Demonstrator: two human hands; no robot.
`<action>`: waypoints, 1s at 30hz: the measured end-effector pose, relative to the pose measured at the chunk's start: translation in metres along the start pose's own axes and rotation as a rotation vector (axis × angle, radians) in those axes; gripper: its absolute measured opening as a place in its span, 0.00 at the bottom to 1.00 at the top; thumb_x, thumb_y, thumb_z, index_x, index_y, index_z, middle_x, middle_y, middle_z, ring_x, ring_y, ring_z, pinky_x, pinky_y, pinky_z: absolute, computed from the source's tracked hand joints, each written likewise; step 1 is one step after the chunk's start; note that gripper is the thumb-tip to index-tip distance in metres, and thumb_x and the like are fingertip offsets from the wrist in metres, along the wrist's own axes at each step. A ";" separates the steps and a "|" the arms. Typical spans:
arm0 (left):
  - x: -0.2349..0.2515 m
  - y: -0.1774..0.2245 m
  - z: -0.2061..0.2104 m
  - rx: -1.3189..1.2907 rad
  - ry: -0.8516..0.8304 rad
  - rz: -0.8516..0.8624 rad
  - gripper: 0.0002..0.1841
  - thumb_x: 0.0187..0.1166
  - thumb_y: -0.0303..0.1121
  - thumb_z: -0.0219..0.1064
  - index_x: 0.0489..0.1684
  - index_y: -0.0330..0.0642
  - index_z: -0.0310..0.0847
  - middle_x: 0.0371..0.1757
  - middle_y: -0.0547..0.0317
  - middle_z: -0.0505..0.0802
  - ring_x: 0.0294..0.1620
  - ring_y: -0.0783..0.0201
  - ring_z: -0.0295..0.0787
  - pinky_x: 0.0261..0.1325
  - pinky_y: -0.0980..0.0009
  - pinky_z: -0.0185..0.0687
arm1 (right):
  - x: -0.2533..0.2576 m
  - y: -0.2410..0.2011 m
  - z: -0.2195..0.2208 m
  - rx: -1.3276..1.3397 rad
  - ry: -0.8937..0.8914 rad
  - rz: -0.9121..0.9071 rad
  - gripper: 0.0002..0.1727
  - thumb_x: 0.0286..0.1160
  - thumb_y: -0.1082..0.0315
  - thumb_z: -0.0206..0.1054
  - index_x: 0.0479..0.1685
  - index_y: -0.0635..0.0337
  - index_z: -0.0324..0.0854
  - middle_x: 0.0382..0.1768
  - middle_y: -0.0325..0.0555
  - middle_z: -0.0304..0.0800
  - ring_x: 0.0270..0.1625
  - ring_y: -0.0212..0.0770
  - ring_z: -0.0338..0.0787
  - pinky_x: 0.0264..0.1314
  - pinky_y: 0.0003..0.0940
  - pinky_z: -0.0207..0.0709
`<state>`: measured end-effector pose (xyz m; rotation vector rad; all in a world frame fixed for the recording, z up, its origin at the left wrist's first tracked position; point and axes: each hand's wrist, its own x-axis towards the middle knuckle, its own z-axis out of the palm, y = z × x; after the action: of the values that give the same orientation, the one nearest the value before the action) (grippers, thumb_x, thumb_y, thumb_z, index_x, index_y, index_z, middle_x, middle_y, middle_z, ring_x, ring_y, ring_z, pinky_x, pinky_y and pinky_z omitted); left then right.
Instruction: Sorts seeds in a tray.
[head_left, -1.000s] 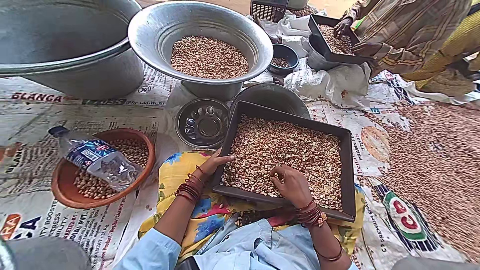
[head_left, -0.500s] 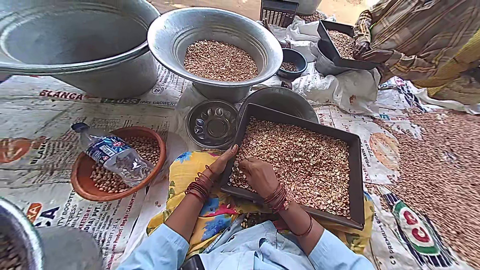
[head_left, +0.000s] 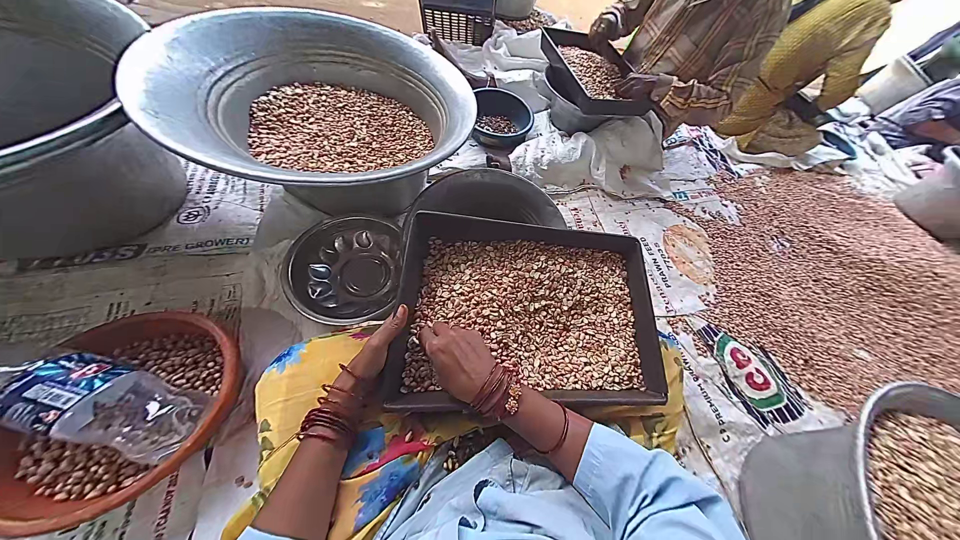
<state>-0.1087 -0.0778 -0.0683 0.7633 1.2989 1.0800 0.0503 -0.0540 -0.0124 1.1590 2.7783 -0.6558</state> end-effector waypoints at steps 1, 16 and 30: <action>0.000 -0.002 0.000 -0.009 0.005 0.006 0.30 0.92 0.52 0.39 0.87 0.45 0.58 0.64 0.64 0.87 0.56 0.81 0.86 0.58 0.78 0.84 | -0.005 -0.001 -0.005 0.052 -0.019 -0.020 0.18 0.82 0.77 0.56 0.67 0.70 0.80 0.57 0.65 0.88 0.54 0.60 0.92 0.50 0.53 0.84; -0.003 -0.001 0.005 0.023 0.070 0.041 0.27 0.93 0.49 0.40 0.83 0.44 0.62 0.62 0.68 0.87 0.55 0.85 0.86 0.57 0.82 0.83 | -0.056 0.161 -0.092 0.012 0.226 0.933 0.34 0.81 0.71 0.62 0.89 0.59 0.63 0.82 0.72 0.65 0.73 0.71 0.80 0.68 0.66 0.76; -0.001 -0.003 0.002 0.017 0.096 0.030 0.25 0.92 0.49 0.43 0.77 0.45 0.68 0.53 0.70 0.91 0.49 0.84 0.89 0.52 0.81 0.87 | -0.097 0.189 -0.096 -0.009 0.571 0.756 0.12 0.82 0.68 0.65 0.56 0.56 0.92 0.52 0.58 0.93 0.56 0.62 0.92 0.57 0.63 0.80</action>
<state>-0.1059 -0.0799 -0.0704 0.7533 1.3831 1.1433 0.2607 0.0390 0.0272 2.4955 2.3349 -0.2450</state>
